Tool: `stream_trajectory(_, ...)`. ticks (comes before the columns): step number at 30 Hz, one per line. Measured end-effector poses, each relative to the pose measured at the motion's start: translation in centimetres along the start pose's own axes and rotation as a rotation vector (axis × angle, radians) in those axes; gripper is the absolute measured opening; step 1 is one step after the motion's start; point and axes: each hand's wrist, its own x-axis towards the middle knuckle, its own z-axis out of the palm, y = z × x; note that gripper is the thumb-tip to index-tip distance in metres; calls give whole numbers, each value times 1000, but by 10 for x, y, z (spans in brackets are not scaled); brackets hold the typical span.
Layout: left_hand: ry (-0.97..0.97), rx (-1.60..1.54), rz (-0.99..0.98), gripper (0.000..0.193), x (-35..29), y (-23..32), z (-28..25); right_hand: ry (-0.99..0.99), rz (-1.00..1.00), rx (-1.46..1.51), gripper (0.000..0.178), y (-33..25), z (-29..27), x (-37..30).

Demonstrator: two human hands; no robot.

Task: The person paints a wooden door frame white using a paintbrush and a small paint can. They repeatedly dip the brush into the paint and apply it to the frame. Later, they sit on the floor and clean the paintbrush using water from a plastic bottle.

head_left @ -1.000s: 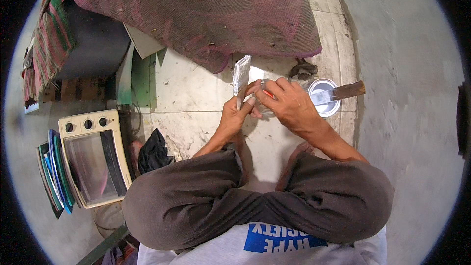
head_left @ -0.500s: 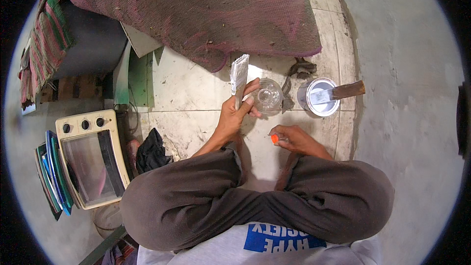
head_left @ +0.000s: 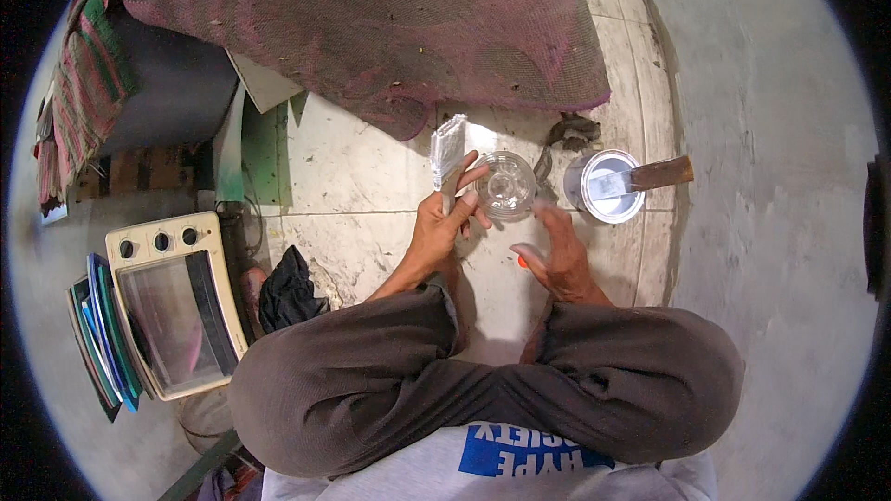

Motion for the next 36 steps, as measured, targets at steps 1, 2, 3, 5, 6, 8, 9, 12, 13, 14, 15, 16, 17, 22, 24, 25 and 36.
stream_trajectory(1,7,5,1,49,1,-1,0,38,-2,31,92,-4,5,7)
stream_trajectory(2,13,10,5,49,1,-2,0,79,-5,61,100,-5,12,16)
stream_trajectory(3,14,1,12,50,2,-2,0,87,20,90,109,-4,18,26)
stream_trajectory(5,30,-10,9,50,3,-4,1,160,-12,46,112,1,30,42)
stream_trajectory(6,25,-8,24,49,4,-4,0,191,-19,29,114,4,37,49)
stream_trajectory(8,35,4,21,49,3,-4,0,206,14,69,115,8,46,58)
stream_trajectory(9,35,13,21,49,1,-4,0,220,35,89,116,9,47,59)
stream_trajectory(12,9,4,29,48,-2,-2,-5,233,-10,204,118,6,39,53)
stream_trajectory(13,-3,-24,31,47,-3,0,-7,211,-7,207,118,5,32,49)
stream_trajectory(14,0,-55,19,46,-6,1,-7,194,-10,208,118,2,21,43)
stream_trajectory(15,-6,-94,25,44,-9,1,-6,171,-6,213,117,-1,9,36)
stream_trajectory(16,2,-133,30,42,-11,2,-5,151,-19,231,118,-4,-2,31)
stream_trajectory(17,11,-172,35,41,-13,4,-4,124,-26,255,118,-6,-14,26)
stream_trajectory(22,-243,-104,-46,40,-16,10,3,9,184,400,115,-16,-65,-6)
stream_trajectory(24,-263,-52,-31,40,-14,10,6,14,291,471,114,-18,-80,-16)
stream_trajectory(25,-281,-28,-21,40,-14,10,7,23,292,419,113,-17,-89,-20)
stream_trajectory(36,-132,-75,34,34,-7,-2,3,39,538,-8,106,-21,-144,-43)
